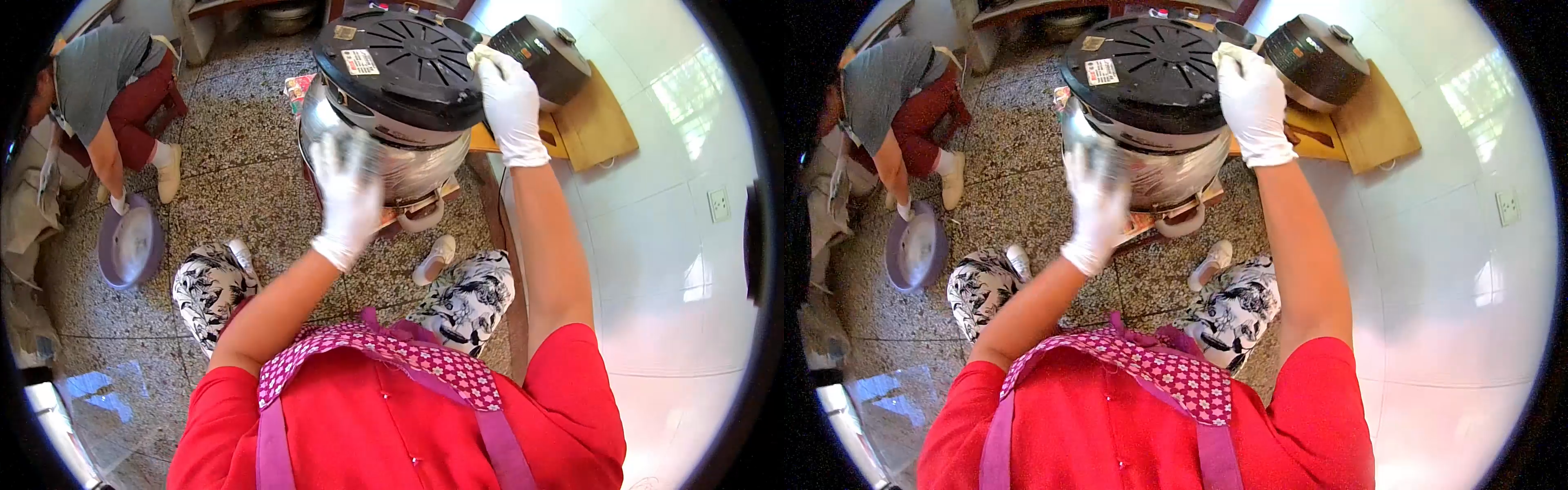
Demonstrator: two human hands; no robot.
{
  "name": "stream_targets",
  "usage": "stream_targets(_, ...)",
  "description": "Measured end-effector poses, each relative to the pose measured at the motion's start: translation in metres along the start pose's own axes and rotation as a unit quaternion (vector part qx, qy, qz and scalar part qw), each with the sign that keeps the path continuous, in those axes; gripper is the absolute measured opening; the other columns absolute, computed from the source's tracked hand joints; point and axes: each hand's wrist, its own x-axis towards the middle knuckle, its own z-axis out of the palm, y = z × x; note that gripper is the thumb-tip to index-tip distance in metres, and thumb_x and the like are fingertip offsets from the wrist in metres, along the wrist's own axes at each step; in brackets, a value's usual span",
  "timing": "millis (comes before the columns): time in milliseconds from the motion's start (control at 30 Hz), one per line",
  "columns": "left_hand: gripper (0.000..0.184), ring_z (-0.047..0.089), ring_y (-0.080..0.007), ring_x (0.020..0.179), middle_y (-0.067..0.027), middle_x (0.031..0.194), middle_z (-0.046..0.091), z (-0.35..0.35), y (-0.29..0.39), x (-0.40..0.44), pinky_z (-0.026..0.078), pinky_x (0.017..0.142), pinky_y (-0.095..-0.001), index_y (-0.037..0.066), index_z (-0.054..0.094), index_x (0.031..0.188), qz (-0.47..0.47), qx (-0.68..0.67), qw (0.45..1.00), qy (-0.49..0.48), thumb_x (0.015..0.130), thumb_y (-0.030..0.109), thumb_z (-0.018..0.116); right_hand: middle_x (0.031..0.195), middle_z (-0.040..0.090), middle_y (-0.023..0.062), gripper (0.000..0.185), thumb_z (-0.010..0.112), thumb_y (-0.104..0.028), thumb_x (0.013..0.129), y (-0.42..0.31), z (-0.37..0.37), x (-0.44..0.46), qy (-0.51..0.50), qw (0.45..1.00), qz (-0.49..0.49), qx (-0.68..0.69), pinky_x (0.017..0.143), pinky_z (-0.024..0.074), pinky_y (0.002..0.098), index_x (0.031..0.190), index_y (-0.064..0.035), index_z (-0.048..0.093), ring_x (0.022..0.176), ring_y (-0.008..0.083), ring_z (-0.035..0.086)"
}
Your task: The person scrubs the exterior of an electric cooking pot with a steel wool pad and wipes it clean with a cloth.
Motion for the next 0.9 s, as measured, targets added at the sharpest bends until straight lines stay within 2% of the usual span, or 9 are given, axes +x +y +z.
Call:
stream_targets(33, 0.067, 0.012, -0.0605, 0.136, -0.0359, 0.148, 0.023, 0.006, 0.017, -0.014, 0.007, 0.112, -0.0655, 0.012, 0.041, 0.144, 0.013, -0.014, 1.000, -0.024, 0.082, 0.021, 0.064, 0.103, 0.070, 0.0180, 0.032, 0.058, -0.026, 0.092, 0.000, 0.010, 0.006, -0.014, 0.999, -0.025, -0.047, 0.085, 0.0509, 0.0346, 0.105, -0.0001, 0.069, 0.094, 0.0298, 0.068)
stream_targets(100, 0.079, 0.009, -0.0547, 0.141, -0.0314, 0.154, 0.015, 0.012, 0.033, -0.032, 0.002, 0.106, -0.0741, 0.011, 0.035, 0.148, 0.081, -0.010, 0.989, -0.121, 0.082, 0.040, 0.065, 0.107, 0.069, 0.0177, 0.041, 0.056, -0.037, 0.093, 0.008, 0.036, 0.015, -0.056, 0.990, -0.071, -0.109, 0.088, 0.0504, 0.0393, 0.109, -0.0016, 0.069, 0.099, 0.0344, 0.066)
stream_targets(233, 0.071, 0.011, -0.0326, 0.148, -0.0128, 0.159, 0.017, 0.041, 0.018, -0.042, 0.004, 0.112, -0.0671, 0.017, 0.043, 0.145, 0.201, 0.116, 0.954, -0.188, 0.083, 0.047, 0.063, 0.140, 0.050, 0.0175, 0.064, 0.042, -0.054, 0.095, -0.006, 0.040, 0.022, -0.244, 0.942, -0.083, -0.217, 0.105, 0.0367, 0.0447, 0.135, -0.0051, 0.052, 0.129, 0.0347, 0.046)
stream_targets(300, 0.056, 0.032, -0.0240, 0.139, -0.0052, 0.148, 0.040, 0.045, 0.002, -0.037, 0.016, 0.111, -0.0657, 0.023, 0.053, 0.137, 0.254, 0.085, 0.962, -0.061, 0.085, 0.041, 0.062, 0.144, 0.047, 0.0167, 0.063, 0.042, -0.052, 0.096, 0.004, 0.038, 0.021, -0.262, 0.930, -0.088, -0.240, 0.107, 0.0345, 0.0454, 0.139, -0.0066, 0.048, 0.132, 0.0349, 0.043)
stream_targets(467, 0.049, 0.040, -0.0332, 0.130, -0.0172, 0.140, 0.044, 0.006, -0.039, 0.019, 0.024, 0.112, -0.0550, 0.018, 0.056, 0.131, 0.089, 0.062, 0.992, 0.057, 0.082, 0.014, 0.059, 0.146, 0.044, 0.0181, 0.064, 0.042, -0.053, 0.097, -0.006, 0.039, 0.018, -0.266, 0.930, -0.073, -0.244, 0.109, 0.0326, 0.0427, 0.142, -0.0074, 0.046, 0.136, 0.0359, 0.039)
stream_targets(600, 0.040, 0.042, -0.0428, 0.125, -0.0273, 0.131, 0.049, 0.017, -0.120, 0.075, 0.030, 0.109, -0.0480, -0.002, 0.055, 0.123, -0.124, -0.252, 0.960, 0.013, 0.089, 0.015, 0.044, 0.147, 0.042, 0.0189, 0.066, 0.042, -0.054, 0.096, -0.002, 0.038, 0.021, -0.276, 0.928, -0.076, -0.238, 0.111, 0.0310, 0.0414, 0.142, -0.0071, 0.045, 0.137, 0.0366, 0.037)
stream_targets(667, 0.038, 0.041, -0.0470, 0.124, -0.0280, 0.132, 0.047, 0.012, -0.102, 0.075, 0.027, 0.111, -0.0513, -0.002, 0.056, 0.121, 0.022, -0.078, 0.994, 0.070, 0.091, 0.017, 0.045, 0.146, 0.043, 0.0199, 0.066, 0.042, -0.054, 0.096, 0.006, 0.040, 0.022, -0.268, 0.931, -0.080, -0.235, 0.110, 0.0316, 0.0422, 0.142, -0.0070, 0.046, 0.136, 0.0369, 0.038)
stream_targets(733, 0.039, 0.040, -0.0463, 0.126, -0.0243, 0.136, 0.045, 0.010, -0.044, 0.042, 0.022, 0.112, -0.0567, 0.002, 0.058, 0.120, 0.013, -0.019, 0.993, 0.115, 0.084, 0.015, 0.054, 0.144, 0.044, 0.0214, 0.065, 0.043, -0.054, 0.096, 0.012, 0.038, 0.020, -0.253, 0.939, -0.083, -0.219, 0.109, 0.0330, 0.0423, 0.140, -0.0067, 0.048, 0.135, 0.0383, 0.040)
stream_targets(900, 0.044, 0.049, -0.0246, 0.125, -0.0011, 0.128, 0.054, 0.027, -0.008, -0.019, 0.024, 0.113, -0.0517, 0.027, 0.069, 0.109, 0.204, 0.023, 0.979, -0.003, 0.067, 0.012, 0.069, 0.141, 0.047, 0.0230, 0.066, 0.049, -0.054, 0.094, 0.022, 0.037, 0.021, -0.249, 0.953, -0.020, -0.172, 0.108, 0.0346, 0.0414, 0.139, -0.0060, 0.048, 0.131, 0.0397, 0.044)
